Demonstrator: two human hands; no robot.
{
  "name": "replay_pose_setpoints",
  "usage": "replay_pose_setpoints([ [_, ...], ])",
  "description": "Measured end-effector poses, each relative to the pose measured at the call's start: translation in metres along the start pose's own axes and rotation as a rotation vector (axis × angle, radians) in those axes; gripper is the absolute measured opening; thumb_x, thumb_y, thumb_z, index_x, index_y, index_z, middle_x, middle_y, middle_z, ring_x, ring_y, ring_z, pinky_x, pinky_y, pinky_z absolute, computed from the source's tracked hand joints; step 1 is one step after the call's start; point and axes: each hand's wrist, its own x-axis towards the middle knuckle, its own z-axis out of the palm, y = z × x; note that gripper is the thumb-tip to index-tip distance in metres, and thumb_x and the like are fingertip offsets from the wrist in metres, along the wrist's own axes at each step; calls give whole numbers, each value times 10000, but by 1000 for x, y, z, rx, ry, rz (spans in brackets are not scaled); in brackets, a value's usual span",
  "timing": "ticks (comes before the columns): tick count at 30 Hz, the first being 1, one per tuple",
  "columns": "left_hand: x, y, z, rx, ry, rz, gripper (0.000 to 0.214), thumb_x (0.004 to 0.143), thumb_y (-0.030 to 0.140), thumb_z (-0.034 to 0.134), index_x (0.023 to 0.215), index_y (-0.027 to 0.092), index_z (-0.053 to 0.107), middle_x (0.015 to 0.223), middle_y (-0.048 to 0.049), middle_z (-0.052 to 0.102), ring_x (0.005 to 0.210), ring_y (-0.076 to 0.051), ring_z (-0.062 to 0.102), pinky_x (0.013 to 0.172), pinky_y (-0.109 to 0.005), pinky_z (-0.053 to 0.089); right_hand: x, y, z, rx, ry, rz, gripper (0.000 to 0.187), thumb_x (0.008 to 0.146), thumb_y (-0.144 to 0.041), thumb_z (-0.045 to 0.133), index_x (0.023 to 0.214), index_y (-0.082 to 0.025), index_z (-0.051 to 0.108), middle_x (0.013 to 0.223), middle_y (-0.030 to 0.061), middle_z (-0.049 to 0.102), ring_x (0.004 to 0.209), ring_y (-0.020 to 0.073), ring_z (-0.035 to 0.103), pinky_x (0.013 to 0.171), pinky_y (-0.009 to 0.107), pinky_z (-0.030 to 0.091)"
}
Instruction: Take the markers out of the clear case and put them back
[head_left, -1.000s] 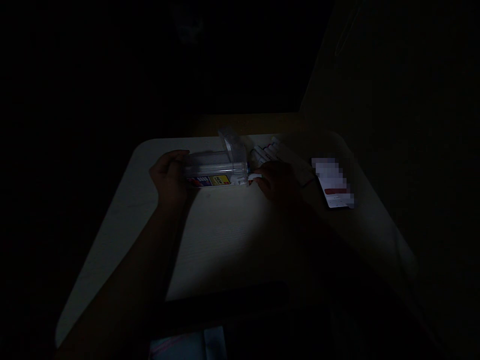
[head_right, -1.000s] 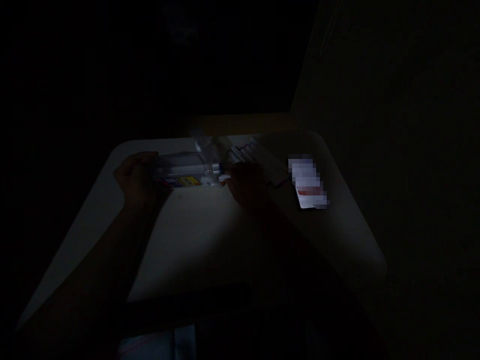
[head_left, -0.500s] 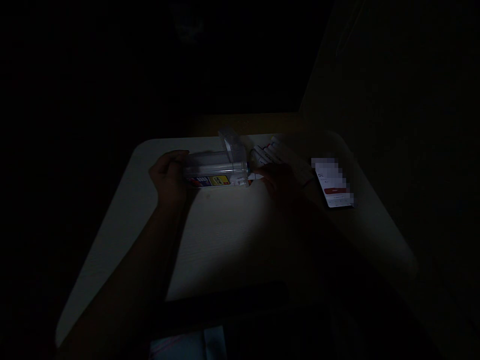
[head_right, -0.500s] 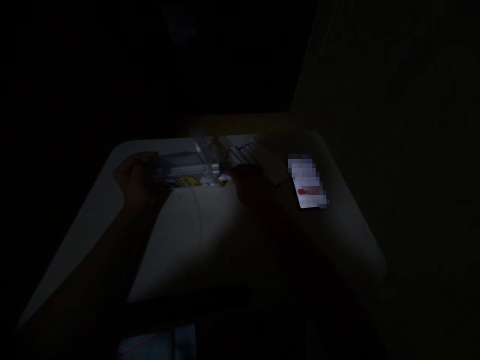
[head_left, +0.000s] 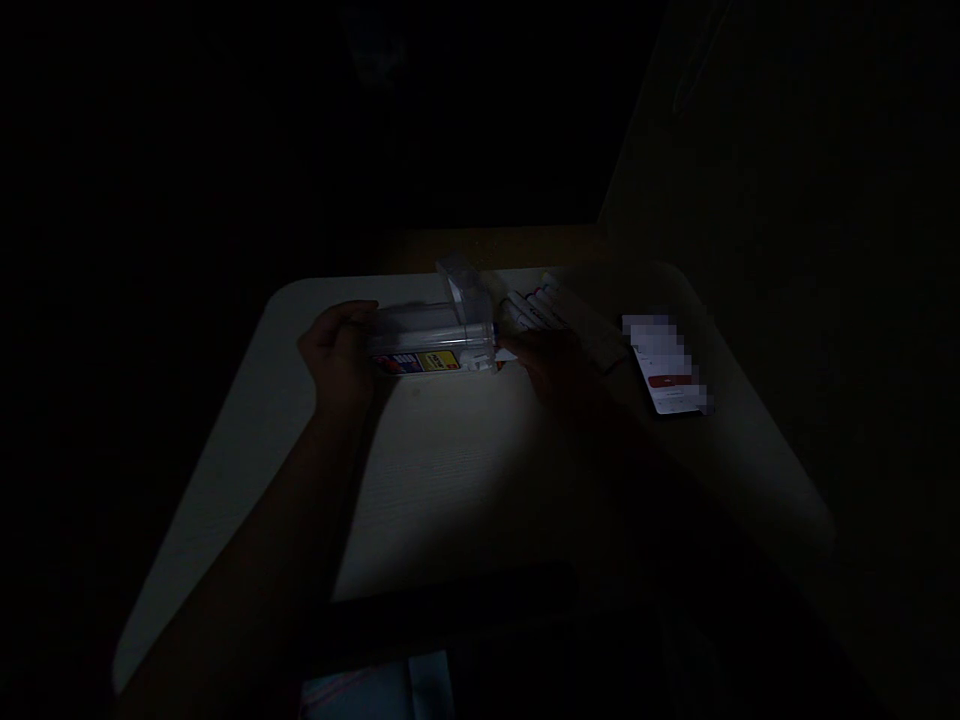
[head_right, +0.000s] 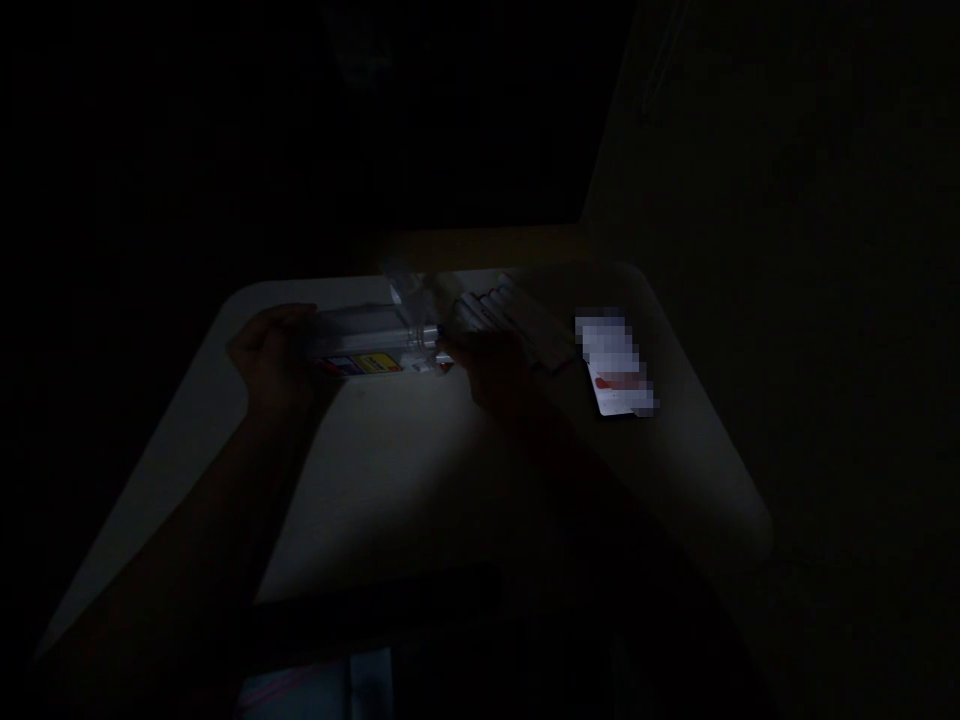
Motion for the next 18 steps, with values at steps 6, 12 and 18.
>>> replay_pose_setpoints([
  [6, -2, 5, 2, -11, 7, 0, 146, 684, 199, 562, 733, 149, 689, 682, -8, 611, 603, -77, 505, 556, -211, 356, -6, -4, -6, -26, 44, 40, 444, 883, -197, 377, 1319, -215, 459, 1144, 94, 608, 1002, 207, 540, 903, 372, 324],
  [12, -3, 6, 3, -33, 17, -5, 144, 665, 182, 558, 711, 151, 690, 655, 0, 595, 593, -69, 495, 557, -206, 355, 3, -14, 0, -28, 25, 6, 384, 904, -216, 337, 1227, -196, 543, 1103, 98, 619, 972, 209, 546, 847, 358, 335],
  [18, -3, 6, 4, -36, 26, -23, 128, 671, 198, 570, 701, 163, 689, 677, -4, 608, 614, -85, 514, 558, -213, 368, 6, -10, 2, -20, -9, -14, 396, 890, -171, 334, 1222, -210, 546, 1079, 80, 623, 949, 192, 550, 806, 332, 354],
])
